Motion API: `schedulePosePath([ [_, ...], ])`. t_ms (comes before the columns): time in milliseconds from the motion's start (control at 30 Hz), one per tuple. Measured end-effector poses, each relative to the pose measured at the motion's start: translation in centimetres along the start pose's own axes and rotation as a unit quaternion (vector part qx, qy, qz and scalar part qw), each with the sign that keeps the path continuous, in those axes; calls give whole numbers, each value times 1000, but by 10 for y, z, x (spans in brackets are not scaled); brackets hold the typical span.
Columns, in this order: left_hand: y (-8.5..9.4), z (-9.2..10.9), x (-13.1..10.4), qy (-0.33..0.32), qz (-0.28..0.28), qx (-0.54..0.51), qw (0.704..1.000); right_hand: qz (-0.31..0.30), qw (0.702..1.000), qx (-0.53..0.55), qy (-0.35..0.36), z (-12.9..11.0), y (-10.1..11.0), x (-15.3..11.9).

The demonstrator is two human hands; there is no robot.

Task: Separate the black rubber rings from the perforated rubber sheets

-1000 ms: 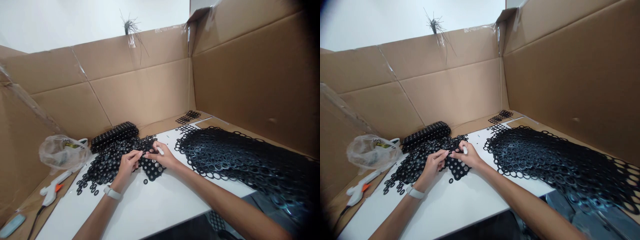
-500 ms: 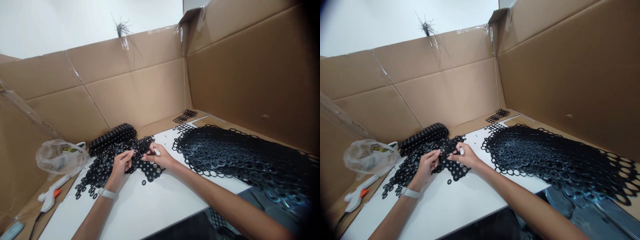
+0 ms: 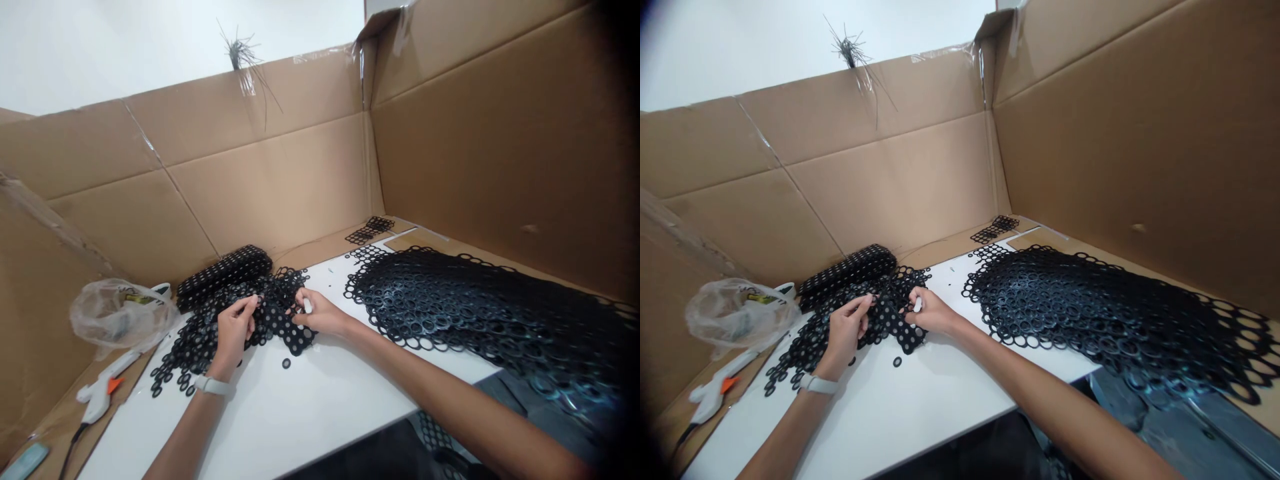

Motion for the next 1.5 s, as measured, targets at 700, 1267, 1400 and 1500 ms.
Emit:
schedulePosePath([
  [700, 46, 39, -3, -215, 169, 261, 926, -2, 996, -12, -83, 21, 6, -7],
  [1267, -19, 68, -55, -337, 33, 282, 898, 30, 992, -118, 26, 2, 26, 0],
  [1400, -30, 66, -63, -353, -1, 269, 896, 48, 993, -91, 51, -7, 29, 2],
  [1500, -36, 63, -63, -339, -14, 269, 901, 43, 997, -34, 58, -10, 23, 3],
])
Point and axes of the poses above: each hand's wrist, its own x-axis towards the middle knuckle, its own y-axis out of the back of the hand, z = x × y, the point moved 10 cm from there along x, towards the middle knuckle, and after that the axes turned 14 degrees about y, right-handed, at the moved point
